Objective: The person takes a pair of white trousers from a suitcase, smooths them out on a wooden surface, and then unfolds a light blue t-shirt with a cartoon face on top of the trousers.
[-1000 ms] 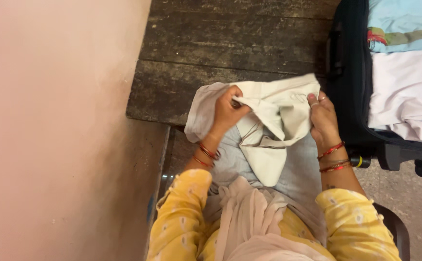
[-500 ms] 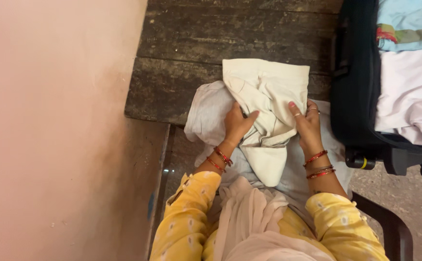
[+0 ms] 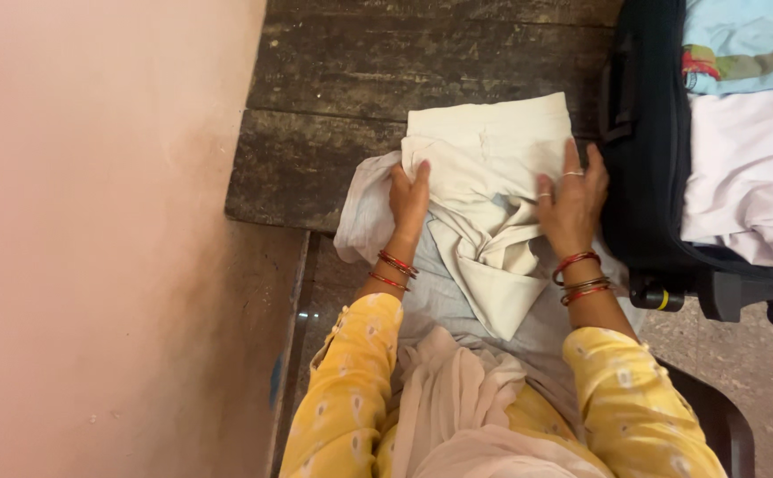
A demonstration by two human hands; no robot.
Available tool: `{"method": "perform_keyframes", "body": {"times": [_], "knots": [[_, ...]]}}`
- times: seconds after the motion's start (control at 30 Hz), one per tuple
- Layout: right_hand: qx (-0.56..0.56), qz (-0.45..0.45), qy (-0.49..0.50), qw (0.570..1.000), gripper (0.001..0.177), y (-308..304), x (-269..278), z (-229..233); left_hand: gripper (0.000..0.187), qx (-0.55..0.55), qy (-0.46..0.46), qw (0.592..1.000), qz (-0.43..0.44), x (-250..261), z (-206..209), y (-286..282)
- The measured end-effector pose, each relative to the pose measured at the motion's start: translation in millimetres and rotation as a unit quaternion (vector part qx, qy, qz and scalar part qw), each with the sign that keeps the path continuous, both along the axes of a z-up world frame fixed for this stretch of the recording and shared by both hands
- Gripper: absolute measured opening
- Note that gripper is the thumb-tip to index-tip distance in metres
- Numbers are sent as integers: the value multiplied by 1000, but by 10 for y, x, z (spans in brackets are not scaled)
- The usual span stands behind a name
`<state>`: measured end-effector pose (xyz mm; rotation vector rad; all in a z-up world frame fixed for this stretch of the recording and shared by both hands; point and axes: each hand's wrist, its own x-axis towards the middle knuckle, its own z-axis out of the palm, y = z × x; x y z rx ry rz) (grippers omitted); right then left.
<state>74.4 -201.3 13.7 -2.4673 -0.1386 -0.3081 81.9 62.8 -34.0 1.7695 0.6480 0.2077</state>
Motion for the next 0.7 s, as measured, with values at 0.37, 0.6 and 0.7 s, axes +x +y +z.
{"method": "perform_keyframes", "body": {"times": [0.37,0.6,0.7], "knots": [[-192,45,120,973,82,267,194,-169,82,456,-38,863,-215,34,312,-311],[-202,28,235,950,93,317,352,27,85,438,-4,881,-180,359,142,-120],[-198,33,212,956,91,322,351,57,78,462,-44,872,-158,274,28,-104]]}}
